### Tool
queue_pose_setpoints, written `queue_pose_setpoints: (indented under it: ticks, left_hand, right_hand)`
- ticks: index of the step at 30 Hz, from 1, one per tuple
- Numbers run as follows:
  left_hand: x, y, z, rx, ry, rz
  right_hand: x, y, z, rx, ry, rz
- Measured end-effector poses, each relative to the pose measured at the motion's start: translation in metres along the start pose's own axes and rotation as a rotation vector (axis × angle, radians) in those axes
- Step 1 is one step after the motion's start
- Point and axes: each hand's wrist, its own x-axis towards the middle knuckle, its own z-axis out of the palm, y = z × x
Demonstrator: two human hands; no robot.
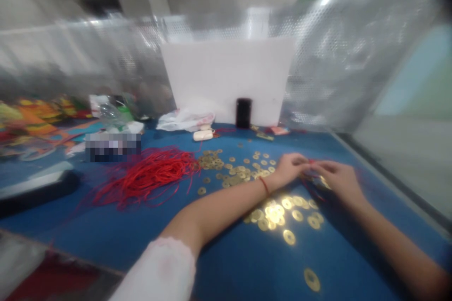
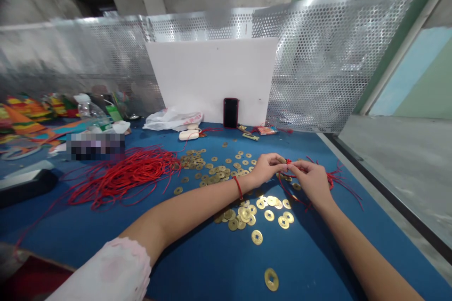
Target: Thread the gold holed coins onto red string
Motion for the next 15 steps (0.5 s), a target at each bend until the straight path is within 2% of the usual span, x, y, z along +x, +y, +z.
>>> queue_pose_setpoints:
  ticks: [5,9,15]
  left_hand:
    - [-0.0014,0.0040,0.0011,0.091,0.022,-0.003]
    - [-0.0011,0.0064,0.0006,0.159,-0.035,-0.018]
    - [0.0009,0.0044,-0.0007,0.067,-0.086,-0.052]
  right_hand:
    - [-0.0011,0.0000,0.0005,-0.024,0.037,0.022]
    - [-0.0009,-0.0003,0.0007,0.021,0.025,0.043]
    - [-0.0013,-0.0062,0.0006,0.178,0.007,0.141]
